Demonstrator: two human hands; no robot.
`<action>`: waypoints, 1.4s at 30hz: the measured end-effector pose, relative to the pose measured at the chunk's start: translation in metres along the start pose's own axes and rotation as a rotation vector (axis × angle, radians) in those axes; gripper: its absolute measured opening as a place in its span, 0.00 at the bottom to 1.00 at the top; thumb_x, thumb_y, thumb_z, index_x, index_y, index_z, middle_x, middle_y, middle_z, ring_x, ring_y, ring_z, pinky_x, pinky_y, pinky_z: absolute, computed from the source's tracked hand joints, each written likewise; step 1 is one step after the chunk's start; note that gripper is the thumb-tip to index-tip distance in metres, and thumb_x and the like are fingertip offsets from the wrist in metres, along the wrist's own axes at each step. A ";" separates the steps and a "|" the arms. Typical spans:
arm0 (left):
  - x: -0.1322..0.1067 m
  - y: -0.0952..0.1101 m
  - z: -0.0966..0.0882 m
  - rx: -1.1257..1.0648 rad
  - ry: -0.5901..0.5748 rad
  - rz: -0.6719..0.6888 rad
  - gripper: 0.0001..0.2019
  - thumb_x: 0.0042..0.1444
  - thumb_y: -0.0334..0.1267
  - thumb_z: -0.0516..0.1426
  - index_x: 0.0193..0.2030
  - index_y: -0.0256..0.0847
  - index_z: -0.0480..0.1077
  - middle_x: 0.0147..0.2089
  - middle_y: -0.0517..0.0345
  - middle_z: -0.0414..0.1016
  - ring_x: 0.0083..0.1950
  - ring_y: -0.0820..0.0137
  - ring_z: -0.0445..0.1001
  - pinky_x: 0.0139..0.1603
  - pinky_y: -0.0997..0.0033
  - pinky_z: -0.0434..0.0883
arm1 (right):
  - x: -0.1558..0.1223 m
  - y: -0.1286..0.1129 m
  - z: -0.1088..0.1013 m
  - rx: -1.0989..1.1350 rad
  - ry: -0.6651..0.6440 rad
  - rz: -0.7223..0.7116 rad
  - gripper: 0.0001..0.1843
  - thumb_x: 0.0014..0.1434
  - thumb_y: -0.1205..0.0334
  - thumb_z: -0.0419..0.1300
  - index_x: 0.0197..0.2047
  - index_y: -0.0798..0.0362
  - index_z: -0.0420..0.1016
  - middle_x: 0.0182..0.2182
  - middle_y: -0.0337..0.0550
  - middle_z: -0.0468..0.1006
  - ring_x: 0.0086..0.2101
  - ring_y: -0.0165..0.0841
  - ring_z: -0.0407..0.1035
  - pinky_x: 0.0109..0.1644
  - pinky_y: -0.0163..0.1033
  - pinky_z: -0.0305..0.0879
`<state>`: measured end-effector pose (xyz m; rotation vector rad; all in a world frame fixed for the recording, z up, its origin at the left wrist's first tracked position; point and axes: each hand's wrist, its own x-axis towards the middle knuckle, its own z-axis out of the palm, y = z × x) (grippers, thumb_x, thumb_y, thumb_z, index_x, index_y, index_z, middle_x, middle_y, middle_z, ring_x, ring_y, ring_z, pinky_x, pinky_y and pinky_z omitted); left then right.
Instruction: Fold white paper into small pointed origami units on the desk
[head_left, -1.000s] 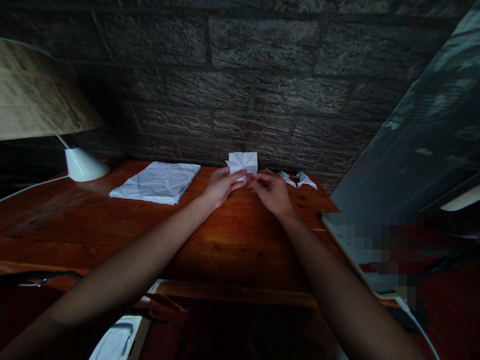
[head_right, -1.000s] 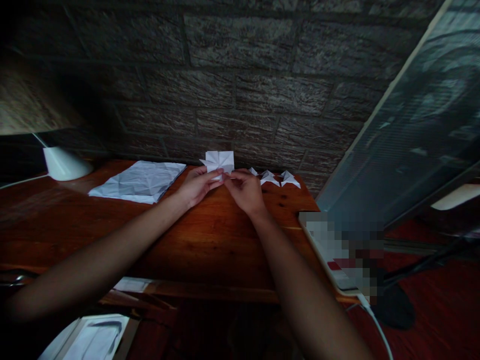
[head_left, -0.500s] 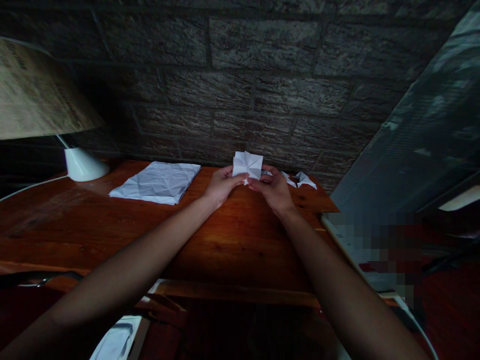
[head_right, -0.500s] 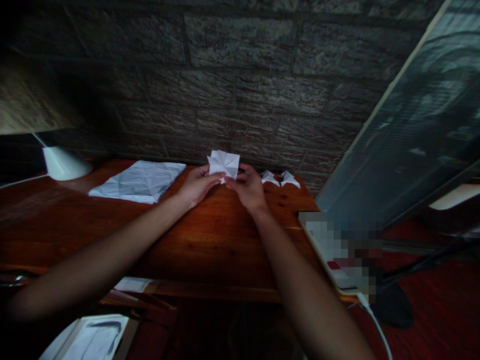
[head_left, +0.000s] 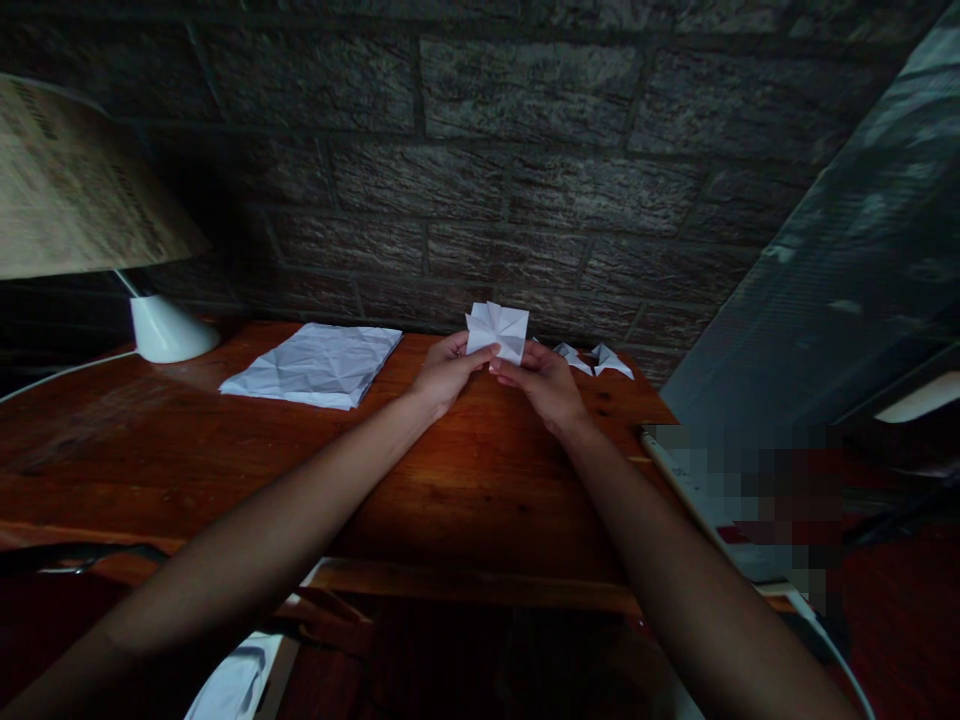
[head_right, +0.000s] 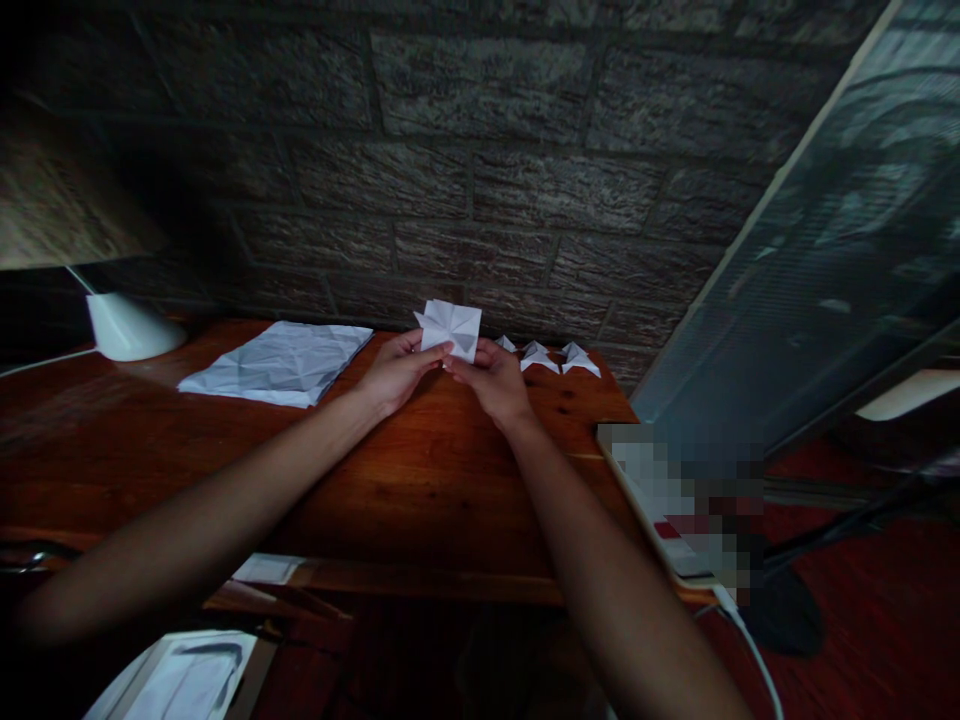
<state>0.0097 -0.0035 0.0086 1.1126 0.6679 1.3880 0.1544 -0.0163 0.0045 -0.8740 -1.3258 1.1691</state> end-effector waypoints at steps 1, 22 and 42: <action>0.000 0.000 0.000 0.002 -0.005 -0.008 0.08 0.43 0.33 0.69 0.30 0.35 0.76 0.29 0.58 0.77 0.30 0.75 0.70 0.38 0.72 0.65 | 0.000 -0.001 0.000 -0.009 -0.007 -0.009 0.22 0.43 0.53 0.73 0.41 0.52 0.77 0.35 0.41 0.83 0.35 0.33 0.77 0.44 0.42 0.75; -0.005 0.005 0.004 -0.058 0.039 -0.064 0.16 0.37 0.28 0.68 0.36 0.37 0.75 0.35 0.59 0.79 0.36 0.74 0.75 0.44 0.71 0.69 | -0.001 -0.006 -0.011 -0.468 0.112 -0.363 0.14 0.52 0.50 0.68 0.38 0.49 0.80 0.32 0.40 0.80 0.32 0.33 0.72 0.37 0.39 0.68; -0.005 0.004 0.008 -0.105 0.097 -0.089 0.13 0.40 0.25 0.64 0.36 0.36 0.72 0.34 0.58 0.78 0.34 0.73 0.75 0.42 0.67 0.74 | 0.003 -0.001 -0.002 -0.044 0.243 -0.115 0.15 0.48 0.51 0.69 0.35 0.52 0.82 0.31 0.39 0.82 0.32 0.31 0.71 0.41 0.39 0.68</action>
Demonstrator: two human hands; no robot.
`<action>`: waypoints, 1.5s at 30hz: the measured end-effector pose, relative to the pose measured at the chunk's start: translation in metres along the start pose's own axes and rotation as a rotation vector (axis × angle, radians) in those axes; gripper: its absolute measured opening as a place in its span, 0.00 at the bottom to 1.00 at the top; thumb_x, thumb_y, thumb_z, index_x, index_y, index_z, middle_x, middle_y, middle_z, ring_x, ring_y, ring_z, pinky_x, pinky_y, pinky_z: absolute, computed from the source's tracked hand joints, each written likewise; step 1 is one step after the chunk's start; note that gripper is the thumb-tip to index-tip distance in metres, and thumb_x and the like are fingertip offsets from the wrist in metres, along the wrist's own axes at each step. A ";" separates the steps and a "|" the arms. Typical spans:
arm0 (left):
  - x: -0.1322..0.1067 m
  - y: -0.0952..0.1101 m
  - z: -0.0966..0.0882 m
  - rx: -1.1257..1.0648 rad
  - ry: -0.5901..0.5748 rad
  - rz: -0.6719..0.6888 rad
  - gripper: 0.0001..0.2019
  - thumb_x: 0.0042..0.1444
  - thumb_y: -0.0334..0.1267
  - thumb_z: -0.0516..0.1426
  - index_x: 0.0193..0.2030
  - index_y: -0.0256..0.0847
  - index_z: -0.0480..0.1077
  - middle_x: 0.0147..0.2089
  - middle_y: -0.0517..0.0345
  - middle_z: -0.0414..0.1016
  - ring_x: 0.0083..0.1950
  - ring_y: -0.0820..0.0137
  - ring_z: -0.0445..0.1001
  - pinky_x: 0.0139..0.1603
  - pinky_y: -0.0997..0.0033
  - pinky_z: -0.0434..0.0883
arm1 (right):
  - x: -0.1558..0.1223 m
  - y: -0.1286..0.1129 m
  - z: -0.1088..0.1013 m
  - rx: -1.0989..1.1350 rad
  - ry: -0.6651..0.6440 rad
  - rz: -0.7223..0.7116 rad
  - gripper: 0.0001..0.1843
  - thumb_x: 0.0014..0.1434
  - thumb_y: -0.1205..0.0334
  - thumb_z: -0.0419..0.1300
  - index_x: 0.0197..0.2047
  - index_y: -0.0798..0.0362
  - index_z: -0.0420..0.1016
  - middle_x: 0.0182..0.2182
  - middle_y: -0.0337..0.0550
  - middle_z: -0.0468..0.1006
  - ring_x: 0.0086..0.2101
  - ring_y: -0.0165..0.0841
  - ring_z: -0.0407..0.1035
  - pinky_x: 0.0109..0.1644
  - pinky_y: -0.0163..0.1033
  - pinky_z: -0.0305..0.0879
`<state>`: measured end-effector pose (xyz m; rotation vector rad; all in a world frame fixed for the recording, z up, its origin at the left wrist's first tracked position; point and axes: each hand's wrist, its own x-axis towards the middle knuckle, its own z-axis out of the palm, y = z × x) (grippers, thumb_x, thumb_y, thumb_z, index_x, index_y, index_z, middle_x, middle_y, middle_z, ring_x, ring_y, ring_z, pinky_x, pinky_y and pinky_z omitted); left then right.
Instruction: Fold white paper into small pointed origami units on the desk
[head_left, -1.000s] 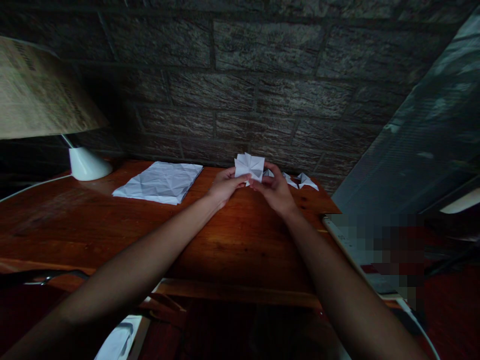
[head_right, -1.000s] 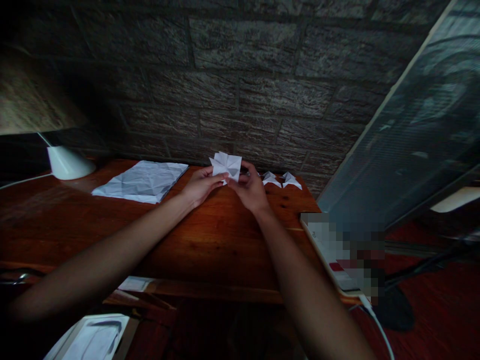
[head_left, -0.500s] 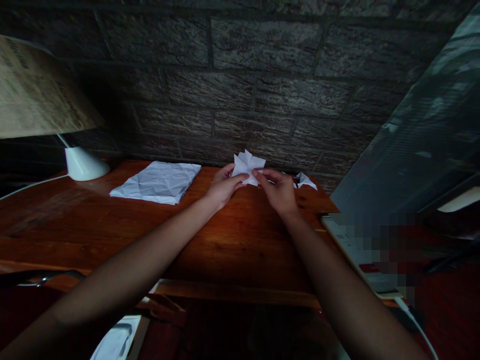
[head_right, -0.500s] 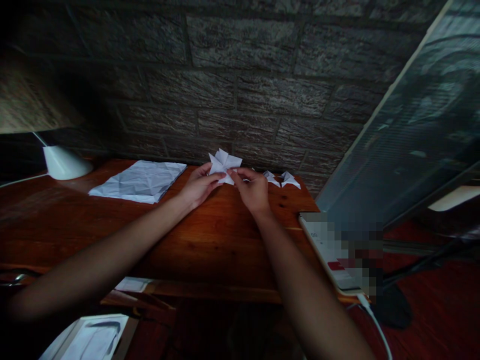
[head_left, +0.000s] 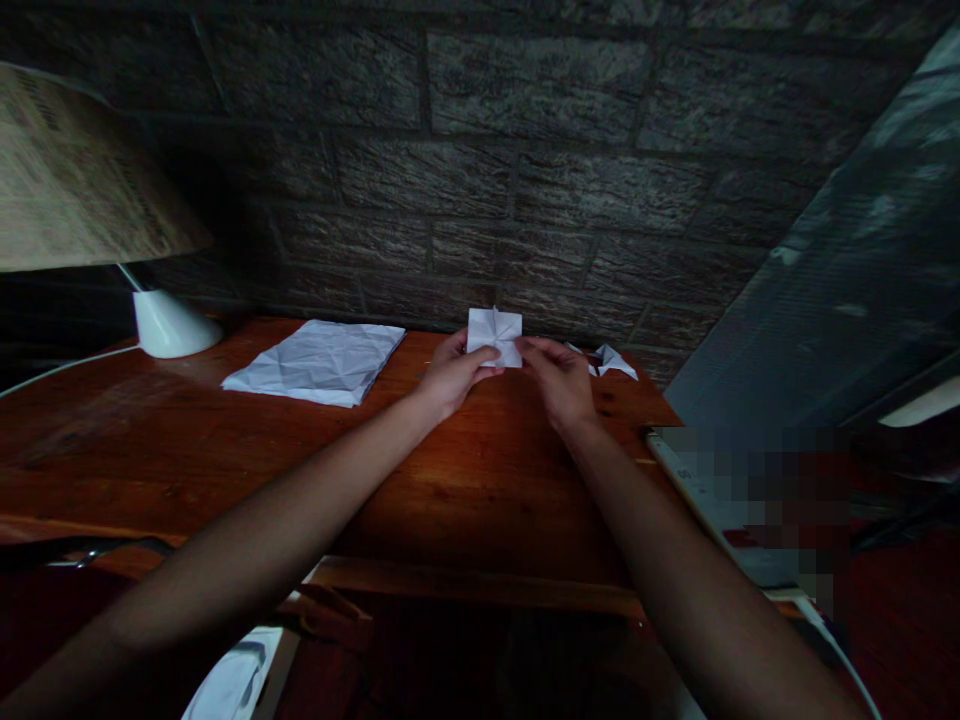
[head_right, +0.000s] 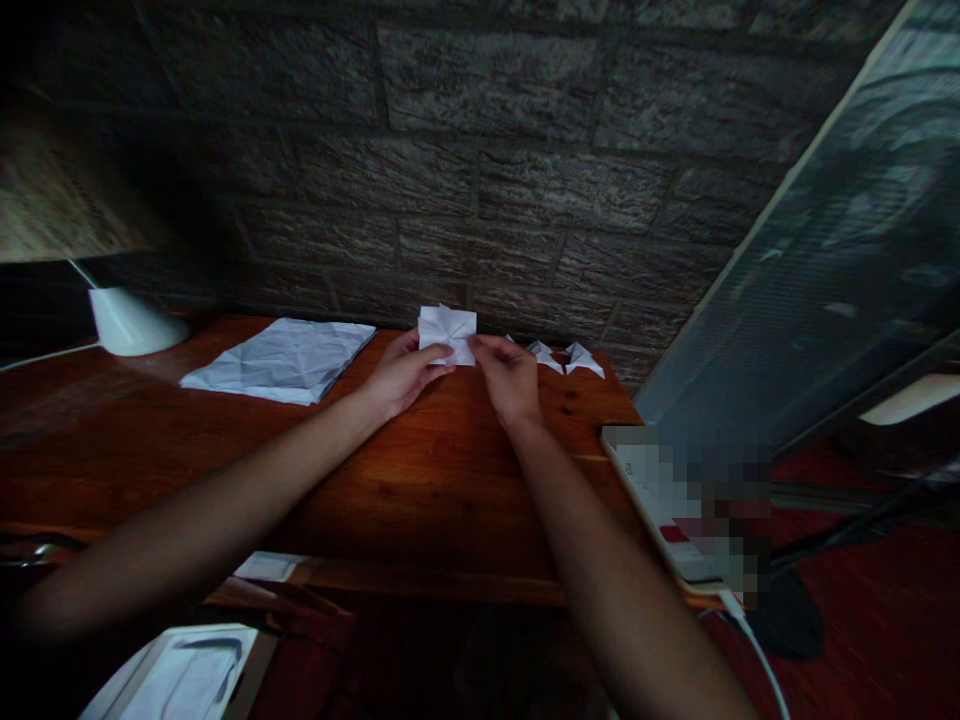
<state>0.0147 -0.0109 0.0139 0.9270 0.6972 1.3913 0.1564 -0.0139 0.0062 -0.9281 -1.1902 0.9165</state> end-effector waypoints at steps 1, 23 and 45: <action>0.000 0.000 0.000 0.011 0.001 -0.005 0.14 0.40 0.25 0.64 0.36 0.36 0.72 0.34 0.59 0.78 0.34 0.72 0.75 0.43 0.66 0.74 | 0.000 -0.001 0.000 0.001 0.010 -0.001 0.15 0.48 0.51 0.69 0.35 0.52 0.82 0.31 0.39 0.82 0.31 0.31 0.71 0.41 0.39 0.68; 0.003 -0.003 -0.007 0.108 -0.001 0.034 0.19 0.38 0.39 0.72 0.38 0.35 0.78 0.39 0.50 0.82 0.37 0.68 0.79 0.44 0.66 0.75 | 0.001 -0.004 0.000 0.163 -0.064 0.074 0.12 0.47 0.59 0.69 0.36 0.50 0.77 0.28 0.36 0.79 0.31 0.30 0.72 0.44 0.40 0.71; 0.003 -0.001 -0.005 0.086 -0.035 0.014 0.16 0.40 0.37 0.71 0.38 0.35 0.79 0.42 0.49 0.83 0.43 0.64 0.80 0.49 0.64 0.73 | 0.001 -0.005 -0.003 0.208 -0.132 0.156 0.21 0.40 0.59 0.75 0.39 0.49 0.79 0.32 0.36 0.81 0.32 0.28 0.73 0.41 0.36 0.69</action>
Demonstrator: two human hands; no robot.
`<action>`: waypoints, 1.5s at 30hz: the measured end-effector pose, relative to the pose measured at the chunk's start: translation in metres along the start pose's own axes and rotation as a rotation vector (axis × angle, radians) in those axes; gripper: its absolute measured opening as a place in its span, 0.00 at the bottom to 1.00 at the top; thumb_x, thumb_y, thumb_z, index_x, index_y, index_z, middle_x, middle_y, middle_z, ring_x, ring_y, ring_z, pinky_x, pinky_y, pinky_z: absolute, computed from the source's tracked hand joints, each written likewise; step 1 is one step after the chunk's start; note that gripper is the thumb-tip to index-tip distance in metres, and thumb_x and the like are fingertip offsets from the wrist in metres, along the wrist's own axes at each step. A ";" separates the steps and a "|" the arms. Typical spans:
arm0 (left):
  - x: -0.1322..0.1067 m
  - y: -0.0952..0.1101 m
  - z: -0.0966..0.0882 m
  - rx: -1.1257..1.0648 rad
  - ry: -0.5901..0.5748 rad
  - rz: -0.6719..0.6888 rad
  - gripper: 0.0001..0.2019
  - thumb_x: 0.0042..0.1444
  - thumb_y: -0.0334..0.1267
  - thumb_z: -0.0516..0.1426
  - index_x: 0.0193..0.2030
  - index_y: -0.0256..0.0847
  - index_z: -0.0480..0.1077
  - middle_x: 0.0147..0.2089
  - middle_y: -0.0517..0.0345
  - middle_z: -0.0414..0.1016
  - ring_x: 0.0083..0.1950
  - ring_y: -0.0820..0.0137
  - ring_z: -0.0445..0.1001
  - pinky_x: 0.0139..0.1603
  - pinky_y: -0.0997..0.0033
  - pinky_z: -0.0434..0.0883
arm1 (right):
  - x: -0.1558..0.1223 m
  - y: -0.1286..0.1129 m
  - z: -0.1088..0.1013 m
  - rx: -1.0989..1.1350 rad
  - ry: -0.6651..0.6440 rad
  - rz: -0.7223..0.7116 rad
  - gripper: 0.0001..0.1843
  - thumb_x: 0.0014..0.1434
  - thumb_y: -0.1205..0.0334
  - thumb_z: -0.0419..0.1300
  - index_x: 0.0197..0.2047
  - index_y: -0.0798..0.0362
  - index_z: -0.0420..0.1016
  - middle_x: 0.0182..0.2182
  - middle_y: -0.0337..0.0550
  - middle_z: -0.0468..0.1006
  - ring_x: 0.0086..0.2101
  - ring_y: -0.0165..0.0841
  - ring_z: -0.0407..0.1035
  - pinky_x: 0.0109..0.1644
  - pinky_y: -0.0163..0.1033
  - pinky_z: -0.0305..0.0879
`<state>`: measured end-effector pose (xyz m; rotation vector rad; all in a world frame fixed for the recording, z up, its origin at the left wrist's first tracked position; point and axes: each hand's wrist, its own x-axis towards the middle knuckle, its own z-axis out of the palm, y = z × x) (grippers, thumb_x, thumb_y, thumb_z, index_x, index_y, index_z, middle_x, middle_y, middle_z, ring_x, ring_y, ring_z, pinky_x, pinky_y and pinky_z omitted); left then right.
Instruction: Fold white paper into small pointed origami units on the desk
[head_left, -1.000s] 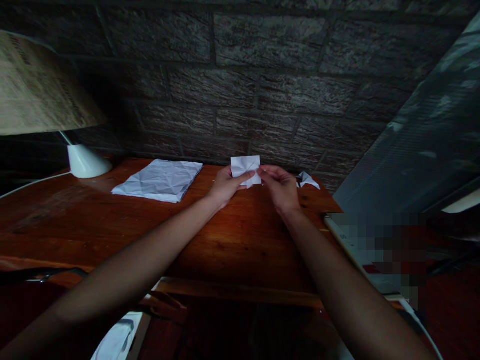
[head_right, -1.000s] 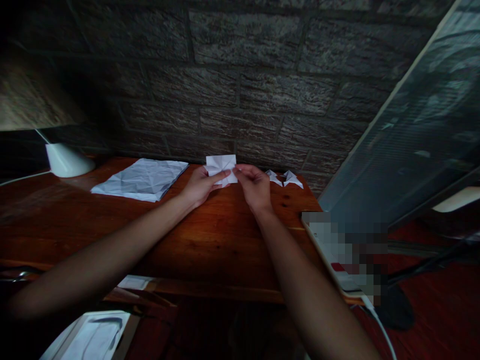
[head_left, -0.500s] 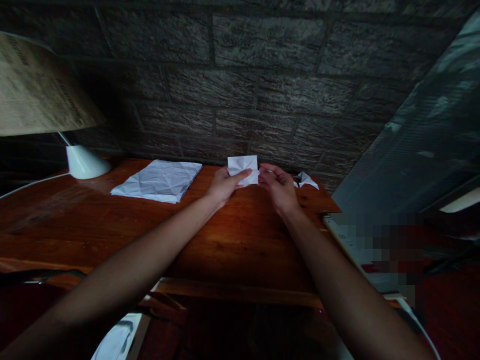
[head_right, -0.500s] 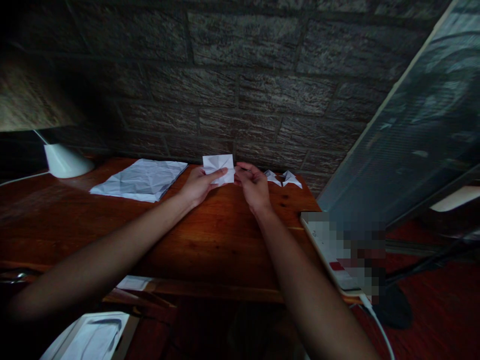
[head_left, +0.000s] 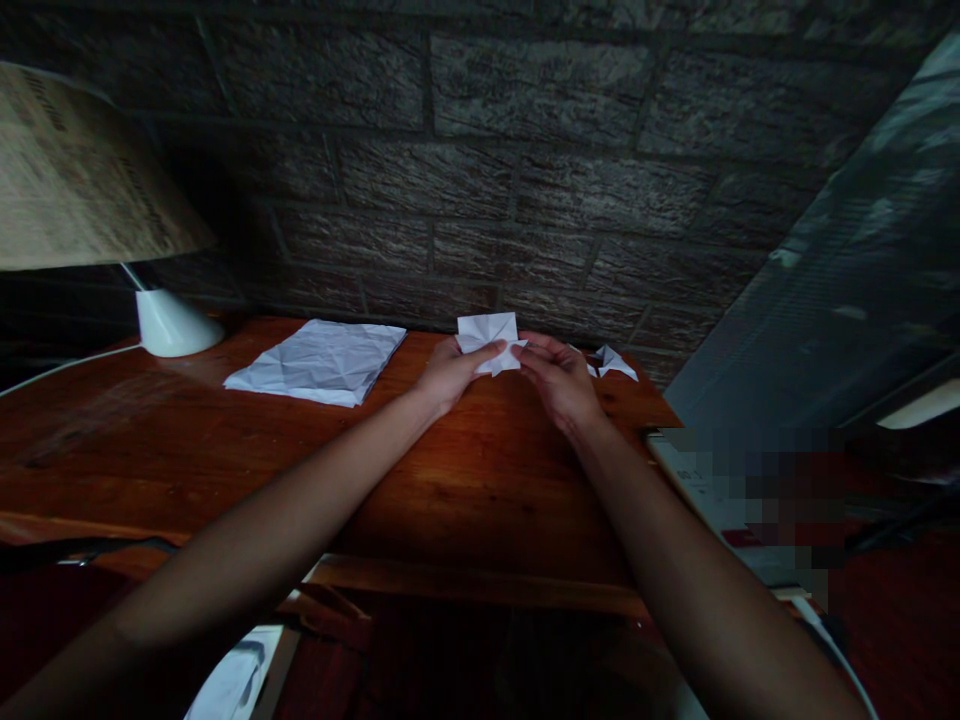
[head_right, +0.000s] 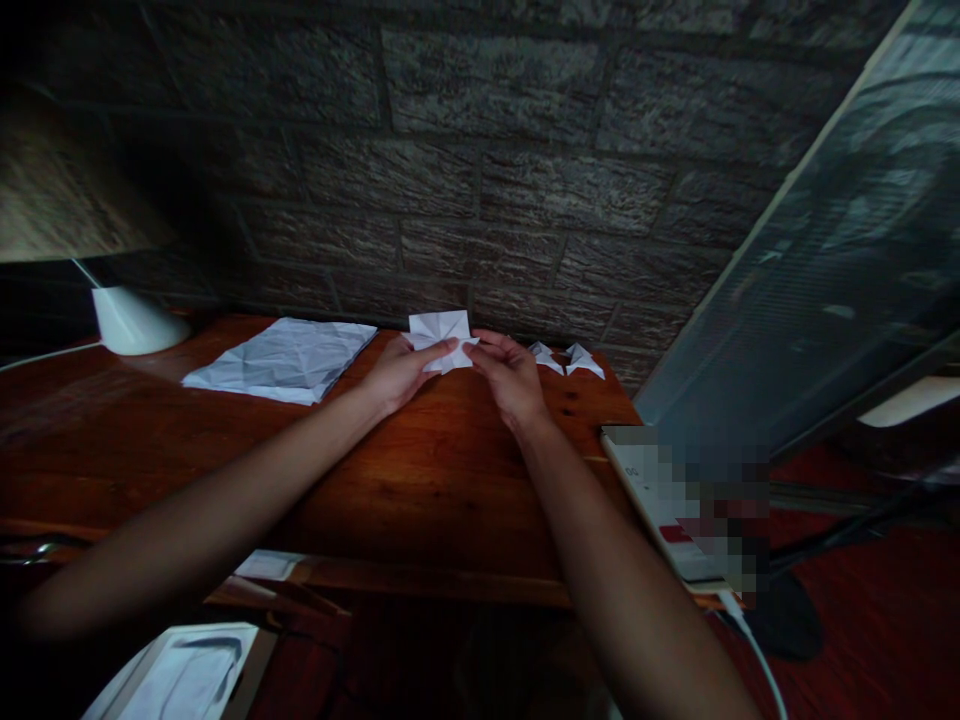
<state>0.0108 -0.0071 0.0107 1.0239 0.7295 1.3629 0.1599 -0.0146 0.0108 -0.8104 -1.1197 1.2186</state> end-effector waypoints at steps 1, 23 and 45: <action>0.000 0.000 0.000 0.004 0.004 -0.004 0.16 0.40 0.37 0.71 0.37 0.35 0.79 0.42 0.49 0.83 0.42 0.64 0.80 0.48 0.64 0.73 | 0.000 0.000 0.000 0.005 0.007 -0.002 0.20 0.40 0.59 0.75 0.38 0.50 0.79 0.32 0.36 0.81 0.32 0.28 0.73 0.42 0.36 0.70; -0.004 0.004 -0.008 0.074 -0.116 -0.077 0.19 0.39 0.41 0.72 0.37 0.35 0.79 0.39 0.48 0.83 0.45 0.61 0.79 0.49 0.64 0.71 | 0.000 0.002 -0.005 -0.417 -0.116 -0.203 0.25 0.52 0.37 0.63 0.23 0.52 0.69 0.20 0.33 0.65 0.24 0.27 0.56 0.31 0.36 0.55; 0.013 -0.014 -0.041 0.430 -0.443 -0.310 0.20 0.41 0.37 0.72 0.42 0.36 0.78 0.39 0.52 0.82 0.35 0.70 0.77 0.41 0.71 0.70 | 0.008 0.010 -0.026 -0.246 -0.313 -0.073 0.16 0.46 0.50 0.70 0.35 0.51 0.81 0.29 0.37 0.80 0.27 0.28 0.69 0.30 0.33 0.64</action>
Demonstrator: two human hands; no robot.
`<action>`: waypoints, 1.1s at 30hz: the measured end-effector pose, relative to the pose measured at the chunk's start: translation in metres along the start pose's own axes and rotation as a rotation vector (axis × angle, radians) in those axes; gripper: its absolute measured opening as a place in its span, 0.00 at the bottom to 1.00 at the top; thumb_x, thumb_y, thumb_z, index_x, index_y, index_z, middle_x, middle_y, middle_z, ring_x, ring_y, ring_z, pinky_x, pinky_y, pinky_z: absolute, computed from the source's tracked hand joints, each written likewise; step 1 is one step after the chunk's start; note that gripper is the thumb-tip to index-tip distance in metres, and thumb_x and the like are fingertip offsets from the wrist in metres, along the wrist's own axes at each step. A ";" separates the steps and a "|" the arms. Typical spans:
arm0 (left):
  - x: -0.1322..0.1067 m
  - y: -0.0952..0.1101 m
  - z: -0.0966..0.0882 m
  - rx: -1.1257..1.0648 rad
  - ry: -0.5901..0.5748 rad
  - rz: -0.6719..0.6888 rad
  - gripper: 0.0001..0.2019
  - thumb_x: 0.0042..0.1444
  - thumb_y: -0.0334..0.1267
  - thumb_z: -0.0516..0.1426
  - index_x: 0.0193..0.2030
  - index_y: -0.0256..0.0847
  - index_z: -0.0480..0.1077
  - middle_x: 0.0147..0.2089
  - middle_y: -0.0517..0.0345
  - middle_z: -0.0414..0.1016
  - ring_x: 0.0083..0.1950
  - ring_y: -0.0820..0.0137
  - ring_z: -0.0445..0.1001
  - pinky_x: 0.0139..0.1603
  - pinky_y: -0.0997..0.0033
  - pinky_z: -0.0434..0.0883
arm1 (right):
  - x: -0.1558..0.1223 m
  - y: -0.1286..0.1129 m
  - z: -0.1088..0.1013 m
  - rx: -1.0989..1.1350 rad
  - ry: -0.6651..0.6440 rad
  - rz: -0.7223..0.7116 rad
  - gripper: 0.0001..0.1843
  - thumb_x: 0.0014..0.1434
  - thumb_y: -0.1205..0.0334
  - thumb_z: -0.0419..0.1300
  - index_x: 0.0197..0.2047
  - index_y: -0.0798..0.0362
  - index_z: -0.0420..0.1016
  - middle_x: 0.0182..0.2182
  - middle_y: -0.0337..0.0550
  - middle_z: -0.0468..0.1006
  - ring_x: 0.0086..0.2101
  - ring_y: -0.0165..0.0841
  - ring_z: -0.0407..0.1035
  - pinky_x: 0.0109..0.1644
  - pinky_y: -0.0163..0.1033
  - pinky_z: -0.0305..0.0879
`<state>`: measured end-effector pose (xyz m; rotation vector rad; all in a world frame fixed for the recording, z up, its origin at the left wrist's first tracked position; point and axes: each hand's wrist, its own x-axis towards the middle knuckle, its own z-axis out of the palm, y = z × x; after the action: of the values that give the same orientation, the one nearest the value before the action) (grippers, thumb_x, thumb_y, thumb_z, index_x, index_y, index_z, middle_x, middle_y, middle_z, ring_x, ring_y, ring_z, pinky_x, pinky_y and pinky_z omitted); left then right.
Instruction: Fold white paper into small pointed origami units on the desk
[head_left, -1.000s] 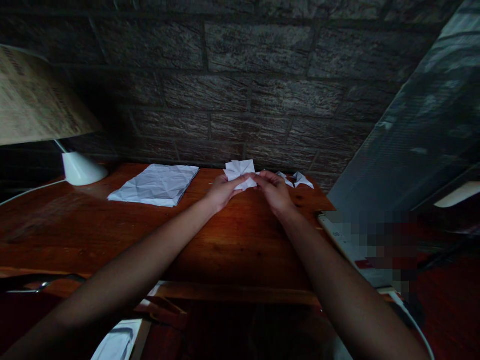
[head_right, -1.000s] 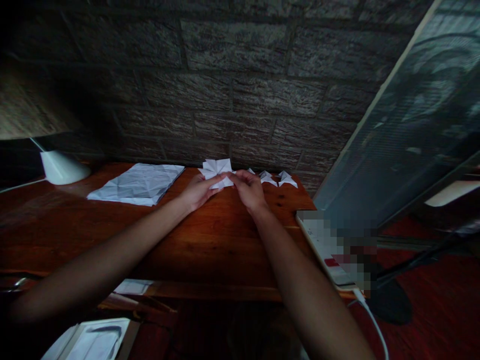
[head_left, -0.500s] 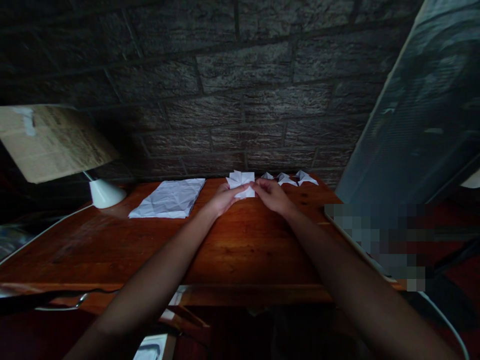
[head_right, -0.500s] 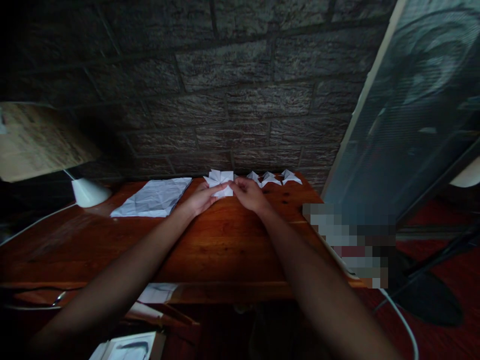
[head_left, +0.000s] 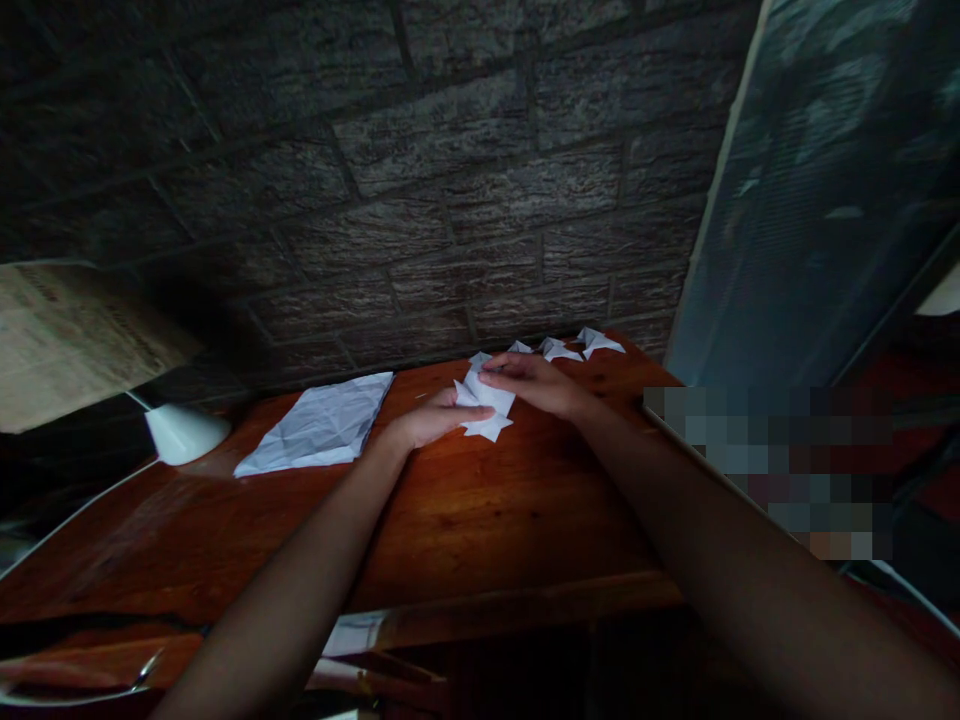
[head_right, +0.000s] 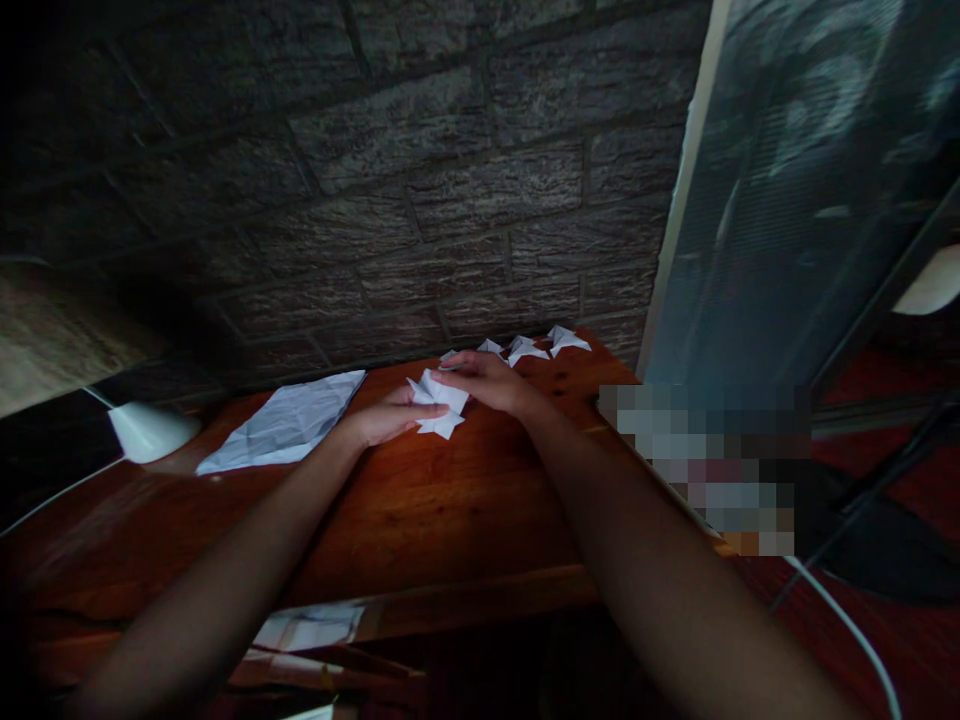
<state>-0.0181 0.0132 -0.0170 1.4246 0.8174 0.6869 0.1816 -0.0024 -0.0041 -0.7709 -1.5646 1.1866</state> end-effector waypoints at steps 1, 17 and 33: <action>0.000 -0.001 0.000 0.018 -0.018 -0.003 0.19 0.42 0.37 0.71 0.43 0.36 0.78 0.41 0.51 0.82 0.36 0.70 0.77 0.41 0.71 0.70 | 0.000 0.001 -0.002 0.019 -0.006 0.015 0.16 0.46 0.51 0.71 0.36 0.51 0.81 0.30 0.38 0.81 0.28 0.29 0.70 0.30 0.33 0.64; 0.012 -0.002 0.011 -0.233 0.114 0.063 0.18 0.44 0.45 0.70 0.37 0.35 0.76 0.32 0.57 0.78 0.29 0.75 0.73 0.33 0.76 0.68 | -0.002 0.012 -0.007 0.026 0.149 0.132 0.07 0.46 0.62 0.70 0.31 0.51 0.80 0.25 0.37 0.78 0.25 0.29 0.70 0.25 0.32 0.67; 0.022 -0.011 0.012 -0.055 0.227 0.351 0.22 0.44 0.44 0.70 0.45 0.40 0.74 0.35 0.60 0.76 0.31 0.74 0.71 0.33 0.75 0.65 | 0.001 0.018 -0.009 -0.012 0.137 0.222 0.03 0.53 0.68 0.64 0.32 0.53 0.79 0.31 0.40 0.79 0.30 0.29 0.71 0.30 0.31 0.68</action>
<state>0.0032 0.0241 -0.0295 1.4716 0.7213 1.1473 0.1886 0.0071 -0.0207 -1.0327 -1.4013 1.2557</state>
